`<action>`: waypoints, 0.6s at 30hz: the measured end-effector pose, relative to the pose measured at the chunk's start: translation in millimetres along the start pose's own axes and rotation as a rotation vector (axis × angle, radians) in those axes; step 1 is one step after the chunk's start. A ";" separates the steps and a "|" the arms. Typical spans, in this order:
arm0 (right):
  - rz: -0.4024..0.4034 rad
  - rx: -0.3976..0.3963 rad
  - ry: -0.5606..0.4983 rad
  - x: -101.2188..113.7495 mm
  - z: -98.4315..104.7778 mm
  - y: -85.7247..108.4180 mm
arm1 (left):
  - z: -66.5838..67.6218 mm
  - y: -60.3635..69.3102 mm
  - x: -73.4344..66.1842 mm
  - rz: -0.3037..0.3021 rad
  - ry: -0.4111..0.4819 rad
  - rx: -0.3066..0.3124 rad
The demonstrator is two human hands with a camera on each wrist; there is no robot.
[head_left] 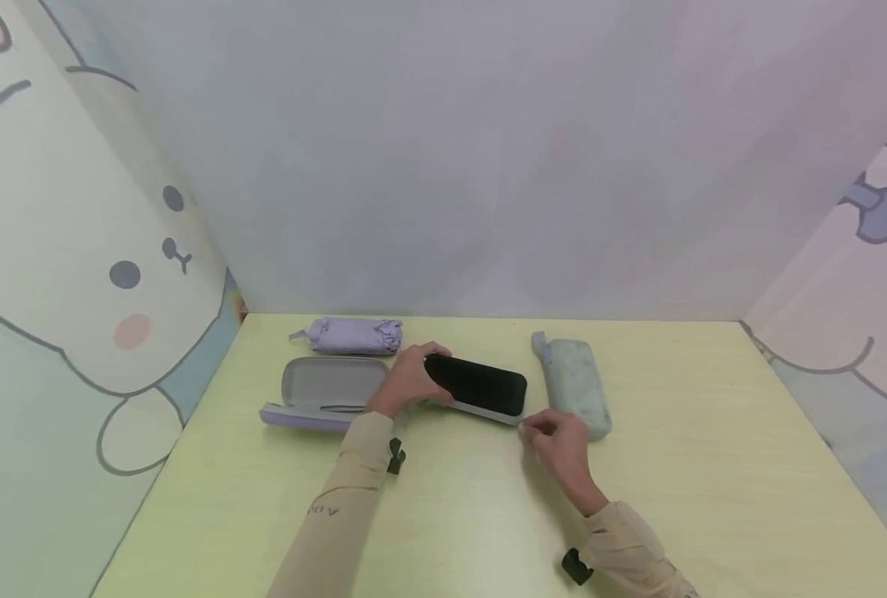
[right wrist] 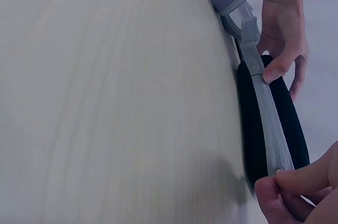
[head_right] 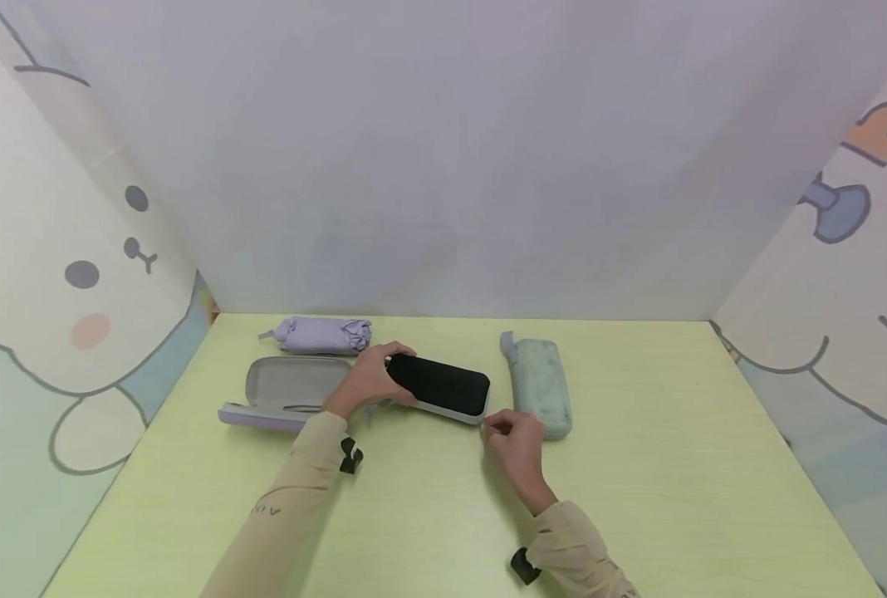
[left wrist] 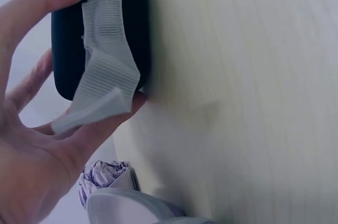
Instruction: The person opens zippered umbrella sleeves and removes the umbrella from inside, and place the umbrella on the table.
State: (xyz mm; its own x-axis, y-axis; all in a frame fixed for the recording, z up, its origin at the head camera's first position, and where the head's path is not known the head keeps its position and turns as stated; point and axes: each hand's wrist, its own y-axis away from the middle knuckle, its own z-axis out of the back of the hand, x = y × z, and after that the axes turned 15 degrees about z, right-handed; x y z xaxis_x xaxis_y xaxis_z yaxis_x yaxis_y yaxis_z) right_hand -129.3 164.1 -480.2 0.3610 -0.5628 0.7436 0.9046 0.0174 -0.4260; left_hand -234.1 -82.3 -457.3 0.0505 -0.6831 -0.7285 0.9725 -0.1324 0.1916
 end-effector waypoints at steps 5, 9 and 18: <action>-0.007 -0.001 0.005 -0.7 -2.8 1.2 | -3.4 2.2 1.2 0.013 0.020 -0.017; -0.028 0.008 0.000 -1.4 -4.1 1.9 | -4.0 7.1 2.7 0.005 0.020 -0.022; -0.056 0.012 -0.016 -1.6 -2.4 -3.1 | -6.6 11.3 4.7 -0.011 0.026 -0.047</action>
State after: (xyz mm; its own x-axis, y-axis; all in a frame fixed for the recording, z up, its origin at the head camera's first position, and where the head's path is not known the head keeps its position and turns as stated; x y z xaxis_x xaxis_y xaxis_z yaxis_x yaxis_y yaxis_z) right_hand -133.2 163.0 -481.3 0.3131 -0.5497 0.7745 0.9261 -0.0040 -0.3772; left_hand -221.4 -82.3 -462.8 0.0448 -0.6626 -0.7476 0.9827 -0.1056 0.1524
